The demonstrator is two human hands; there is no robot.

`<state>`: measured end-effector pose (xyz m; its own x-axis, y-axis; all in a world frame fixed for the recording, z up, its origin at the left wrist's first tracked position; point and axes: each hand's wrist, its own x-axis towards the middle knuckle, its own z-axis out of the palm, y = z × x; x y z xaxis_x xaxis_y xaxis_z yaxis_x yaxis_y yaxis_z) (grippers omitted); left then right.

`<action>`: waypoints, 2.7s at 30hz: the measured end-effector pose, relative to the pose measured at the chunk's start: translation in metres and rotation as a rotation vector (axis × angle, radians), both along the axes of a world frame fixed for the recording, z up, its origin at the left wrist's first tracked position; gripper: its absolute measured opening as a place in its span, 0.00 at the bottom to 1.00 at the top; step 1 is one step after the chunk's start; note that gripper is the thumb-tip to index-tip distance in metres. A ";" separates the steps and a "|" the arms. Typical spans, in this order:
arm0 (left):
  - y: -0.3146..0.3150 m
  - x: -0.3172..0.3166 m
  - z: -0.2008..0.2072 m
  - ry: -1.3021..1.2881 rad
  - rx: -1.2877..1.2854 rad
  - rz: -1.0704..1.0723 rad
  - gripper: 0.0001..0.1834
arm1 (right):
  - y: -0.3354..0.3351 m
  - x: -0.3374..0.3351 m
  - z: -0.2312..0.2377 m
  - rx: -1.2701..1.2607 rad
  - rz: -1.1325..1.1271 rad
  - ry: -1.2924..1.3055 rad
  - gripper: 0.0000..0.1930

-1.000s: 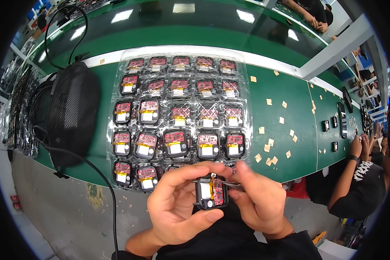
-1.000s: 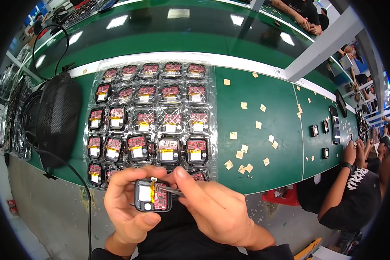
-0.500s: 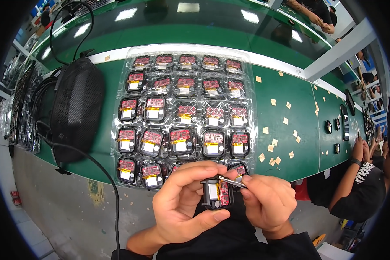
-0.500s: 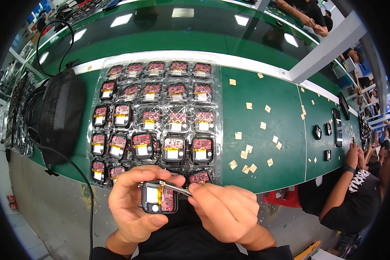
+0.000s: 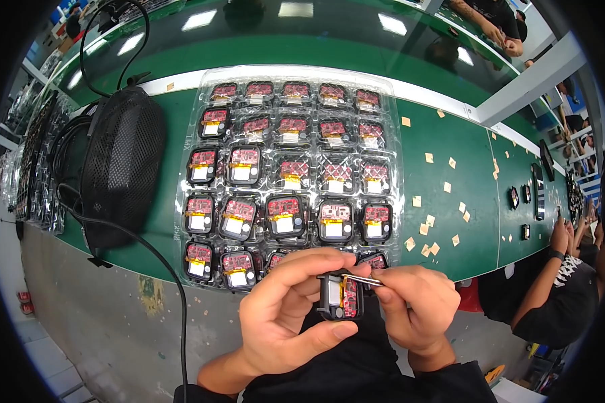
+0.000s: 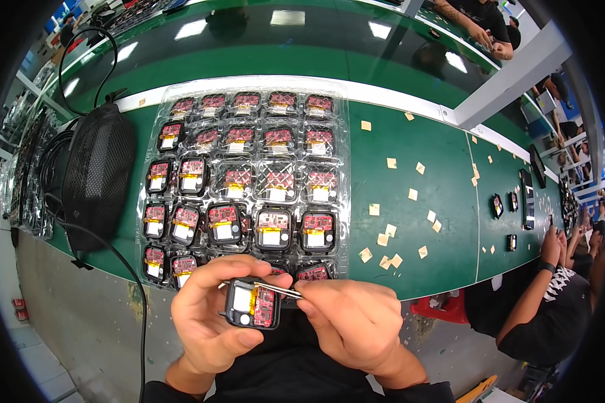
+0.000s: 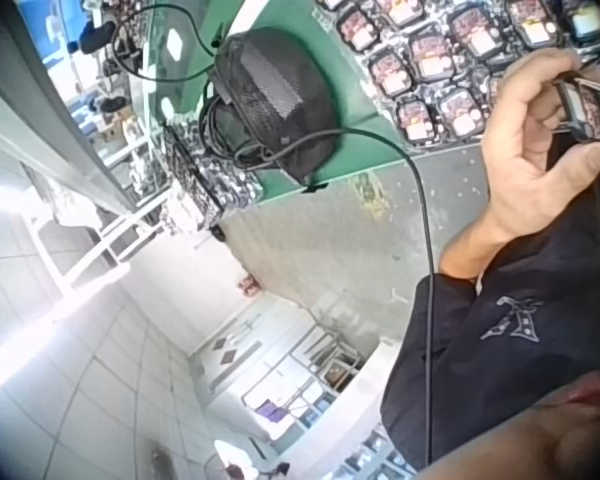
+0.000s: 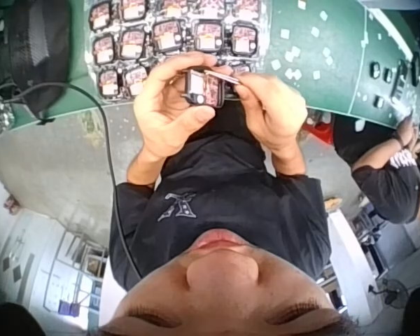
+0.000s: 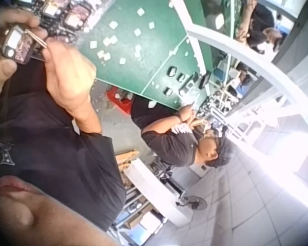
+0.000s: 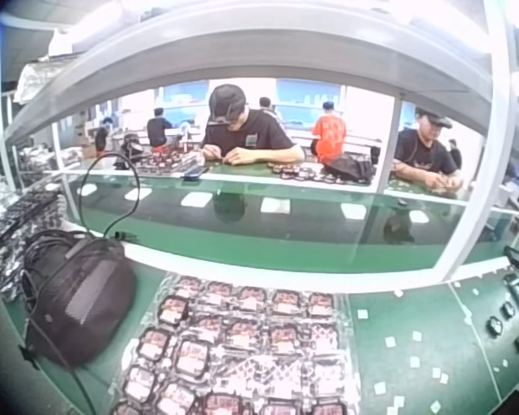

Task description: The recorder is assembling smartwatch components, specifically applying small adhesive tabs or stickers to the internal chassis of watch bodies using tweezers and placing them into a protective tray.

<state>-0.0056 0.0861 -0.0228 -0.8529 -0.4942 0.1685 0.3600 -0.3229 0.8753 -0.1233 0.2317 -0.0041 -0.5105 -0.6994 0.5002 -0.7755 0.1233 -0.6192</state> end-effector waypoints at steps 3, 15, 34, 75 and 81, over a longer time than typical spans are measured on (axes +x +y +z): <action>0.001 0.000 0.007 -0.067 0.058 0.036 0.37 | -0.001 0.002 -0.004 -0.002 -0.005 0.075 0.10; -0.001 0.005 0.013 -0.169 0.082 0.072 0.41 | -0.005 0.005 -0.009 -0.029 -0.016 0.209 0.12; 0.004 0.006 0.015 -0.204 0.109 0.075 0.39 | 0.000 0.007 -0.010 0.022 -0.037 0.204 0.11; -0.091 -0.018 0.034 -0.005 -0.377 0.434 0.30 | 0.035 -0.024 -0.031 -0.051 -0.470 -0.201 0.09; -0.127 -0.055 0.035 -0.268 -1.012 0.504 0.15 | 0.047 -0.025 -0.035 -0.091 -0.508 -0.292 0.09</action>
<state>-0.0603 -0.0407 0.0127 -0.6659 -0.5308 0.5242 0.0125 0.6947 0.7192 -0.1480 0.2785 -0.0388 -0.8956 -0.2921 0.3354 -0.4294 0.3709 -0.8234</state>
